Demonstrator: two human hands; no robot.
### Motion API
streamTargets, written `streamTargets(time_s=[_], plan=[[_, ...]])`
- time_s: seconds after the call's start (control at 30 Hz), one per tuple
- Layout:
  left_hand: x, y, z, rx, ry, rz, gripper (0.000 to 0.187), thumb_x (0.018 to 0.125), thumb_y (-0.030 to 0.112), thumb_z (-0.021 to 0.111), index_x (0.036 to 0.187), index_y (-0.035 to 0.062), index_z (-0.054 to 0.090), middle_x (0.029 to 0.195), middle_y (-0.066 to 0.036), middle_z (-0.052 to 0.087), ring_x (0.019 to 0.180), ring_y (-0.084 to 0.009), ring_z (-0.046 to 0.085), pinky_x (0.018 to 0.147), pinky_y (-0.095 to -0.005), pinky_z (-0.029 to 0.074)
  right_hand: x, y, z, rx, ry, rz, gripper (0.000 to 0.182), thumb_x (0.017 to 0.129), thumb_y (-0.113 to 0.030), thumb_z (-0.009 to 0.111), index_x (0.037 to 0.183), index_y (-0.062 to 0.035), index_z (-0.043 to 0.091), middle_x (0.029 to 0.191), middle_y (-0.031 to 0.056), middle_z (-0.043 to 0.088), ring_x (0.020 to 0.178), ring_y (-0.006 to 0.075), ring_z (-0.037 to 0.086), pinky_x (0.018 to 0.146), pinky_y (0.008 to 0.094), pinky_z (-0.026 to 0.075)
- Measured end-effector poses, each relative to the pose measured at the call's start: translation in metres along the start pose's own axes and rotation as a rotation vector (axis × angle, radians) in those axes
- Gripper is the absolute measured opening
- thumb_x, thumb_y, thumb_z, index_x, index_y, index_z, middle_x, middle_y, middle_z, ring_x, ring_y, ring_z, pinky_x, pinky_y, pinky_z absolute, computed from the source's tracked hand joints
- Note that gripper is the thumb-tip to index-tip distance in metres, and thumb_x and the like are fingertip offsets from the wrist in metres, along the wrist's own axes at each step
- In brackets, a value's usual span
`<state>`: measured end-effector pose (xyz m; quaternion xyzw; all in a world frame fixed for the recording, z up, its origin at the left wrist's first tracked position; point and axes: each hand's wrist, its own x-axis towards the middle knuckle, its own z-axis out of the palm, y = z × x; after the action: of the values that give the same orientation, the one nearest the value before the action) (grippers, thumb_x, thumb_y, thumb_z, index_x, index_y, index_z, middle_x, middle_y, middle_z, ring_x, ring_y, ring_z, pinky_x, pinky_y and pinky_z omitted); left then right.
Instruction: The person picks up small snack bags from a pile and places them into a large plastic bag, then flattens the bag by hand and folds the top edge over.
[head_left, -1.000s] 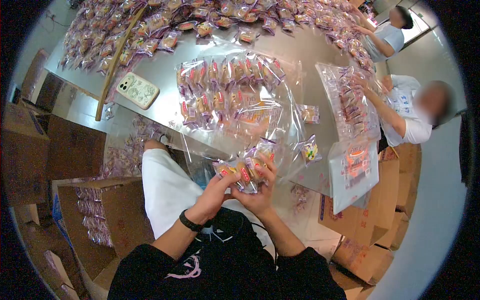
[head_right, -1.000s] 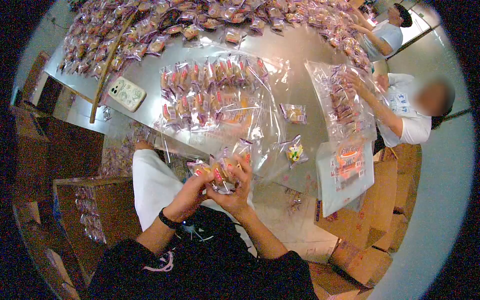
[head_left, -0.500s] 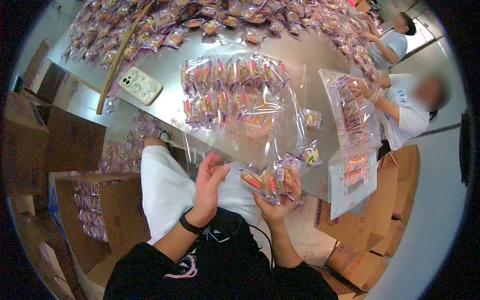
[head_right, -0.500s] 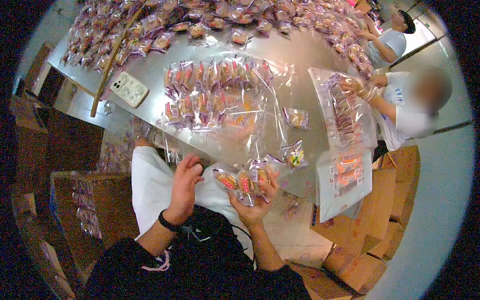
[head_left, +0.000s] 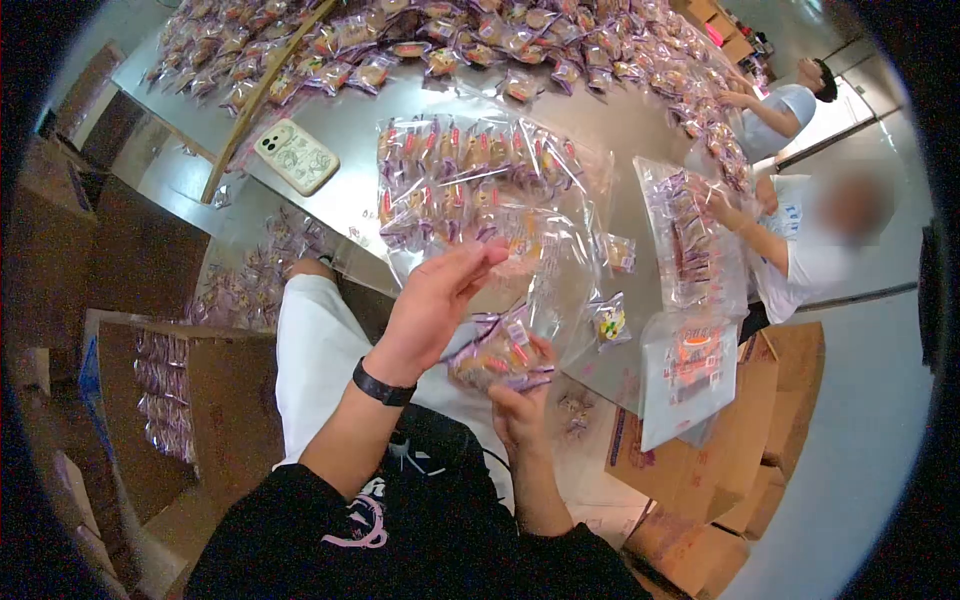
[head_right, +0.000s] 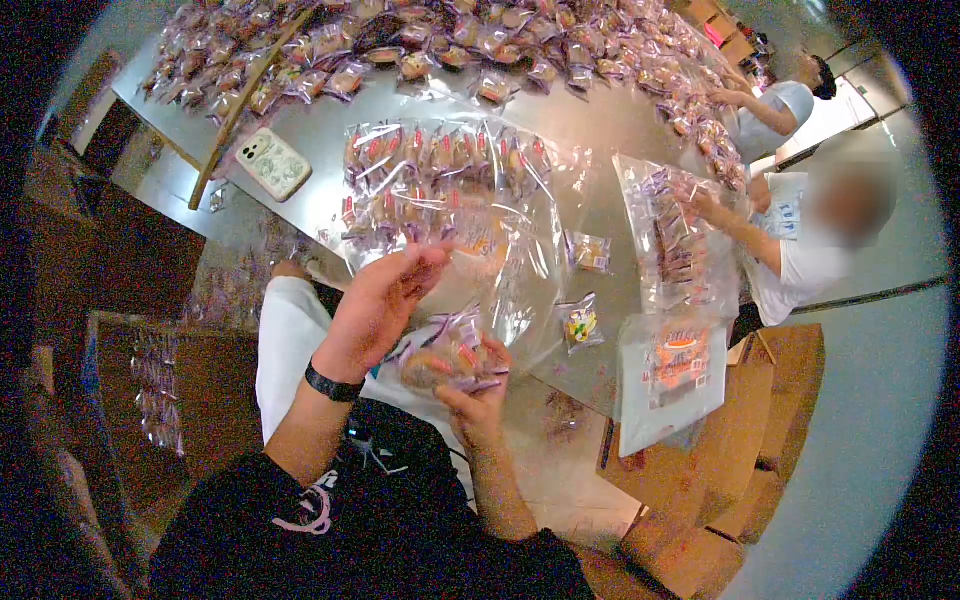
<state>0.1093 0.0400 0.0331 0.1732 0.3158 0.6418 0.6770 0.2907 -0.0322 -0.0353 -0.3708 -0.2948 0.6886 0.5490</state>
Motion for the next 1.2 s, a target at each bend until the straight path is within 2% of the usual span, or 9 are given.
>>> streamTargets(time_s=[0.17, 0.33, 0.37, 0.57, 0.67, 0.77, 0.9, 1.0, 1.2], plan=[[0.001, 0.01, 0.007, 0.263, 0.136, 0.164, 0.03, 0.102, 0.016, 0.06, 0.126, -0.0015, 0.066, 0.127, -0.01, 0.069, 0.116, -0.0156, 0.063, 0.107, -0.0329, 0.045, 0.039, -0.002, 0.016, 0.35, 0.054, 0.095, 0.083, 0.077, -0.002, 0.076, 0.149, -0.0194, 0.038, 0.139, 0.009, 0.055, 0.129, 0.0295, 0.056, 0.106, 0.0474, 0.051], [-0.01, -0.013, -0.01, 0.686, 0.174, 0.425, 0.038, 0.096, 0.006, 0.062, 0.133, -0.0013, 0.059, 0.144, -0.016, 0.056, 0.139, -0.0243, 0.049, 0.118, -0.0359, 0.036, 0.079, -0.01, 0.025, 0.086, 0.011, -0.125, 0.082, 0.08, 0.003, 0.073, 0.15, -0.0158, 0.035, 0.138, 0.0113, 0.055, 0.126, 0.0296, 0.059, 0.105, 0.0462, 0.053], [-0.009, -0.018, -0.009, 0.441, 0.142, 0.363, 0.047, 0.093, 0.001, 0.064, 0.139, -0.0015, 0.052, 0.154, -0.019, 0.047, 0.145, -0.0263, 0.043, 0.121, -0.0385, 0.031, 0.085, -0.01, 0.02, 0.065, -0.005, -0.141, 0.082, 0.081, 0.005, 0.073, 0.15, -0.0152, 0.035, 0.138, 0.0119, 0.055, 0.125, 0.0294, 0.059, 0.104, 0.0455, 0.054], [0.002, -0.013, -0.004, 0.856, 0.27, 0.485, 0.058, 0.096, 0.001, 0.058, 0.151, 0.0, 0.039, 0.158, -0.02, 0.043, 0.148, -0.0269, 0.039, 0.12, -0.0376, 0.033, 0.099, -0.011, 0.026, -0.209, 0.053, -0.346, 0.086, 0.079, 0.015, 0.075, 0.149, -0.0107, 0.033, 0.136, 0.0166, 0.054, 0.12, 0.0281, 0.062, 0.099, 0.0405, 0.056], [0.033, -0.036, 0.001, 0.352, 0.312, 0.64, 0.059, 0.1, 0.007, 0.055, 0.154, -0.0026, 0.034, 0.148, -0.023, 0.051, 0.136, -0.03, 0.051, 0.114, -0.0404, 0.039, 0.111, -0.007, 0.035, -0.289, 0.139, -0.453, 0.089, 0.076, 0.011, 0.082, 0.148, -0.0079, 0.034, 0.135, 0.0175, 0.054, 0.118, 0.0272, 0.062, 0.097, 0.0387, 0.056], [0.03, -0.025, 0.022, 0.337, 0.477, 0.541, 0.058, 0.101, 0.007, 0.05, 0.156, -0.0024, 0.032, 0.145, -0.024, 0.052, 0.131, -0.0318, 0.053, 0.112, -0.0415, 0.04, 0.128, 0.003, 0.035, -0.416, 0.275, -0.604, 0.091, 0.073, 0.007, 0.088, 0.147, -0.0061, 0.036, 0.134, 0.0172, 0.054, 0.115, 0.0259, 0.062, 0.095, 0.0372, 0.056], [0.034, -0.038, 0.024, 0.777, 0.591, 0.523, 0.053, 0.098, 0.006, 0.05, 0.149, -0.0032, 0.041, 0.136, -0.025, 0.054, 0.125, -0.0362, 0.054, 0.107, -0.0454, 0.042, 0.158, 0.025, 0.042, -0.283, 0.359, -0.691, 0.093, 0.069, -0.001, 0.094, 0.143, -0.004, 0.038, 0.14, 0.0157, 0.047, 0.128, 0.0283, 0.051, 0.107, 0.0435, 0.049], [0.04, -0.046, -0.001, 1.463, 0.424, 0.659, 0.049, 0.09, 0.003, 0.054, 0.139, -0.0034, 0.053, 0.132, -0.024, 0.056, 0.128, -0.0389, 0.051, 0.109, -0.0506, 0.04, 0.17, 0.021, 0.052, -0.097, 0.337, -0.69, 0.091, 0.07, 0.001, 0.093, 0.143, -0.0033, 0.038, 0.139, 0.016, 0.047, 0.126, 0.0282, 0.052, 0.105, 0.0418, 0.05], [0.063, -0.027, -0.008, 1.993, 0.192, 0.876, 0.053, 0.087, 0.016, 0.064, 0.137, 0.0016, 0.056, 0.141, -0.019, 0.055, 0.135, -0.0395, 0.048, 0.113, -0.0525, 0.037, 0.18, 0.023, 0.054, -0.092, 0.415, -0.69, 0.09, 0.071, 0.007, 0.089, 0.143, -0.0071, 0.037, 0.138, 0.0165, 0.046, 0.12, 0.0272, 0.055, 0.097, 0.0381, 0.055]])
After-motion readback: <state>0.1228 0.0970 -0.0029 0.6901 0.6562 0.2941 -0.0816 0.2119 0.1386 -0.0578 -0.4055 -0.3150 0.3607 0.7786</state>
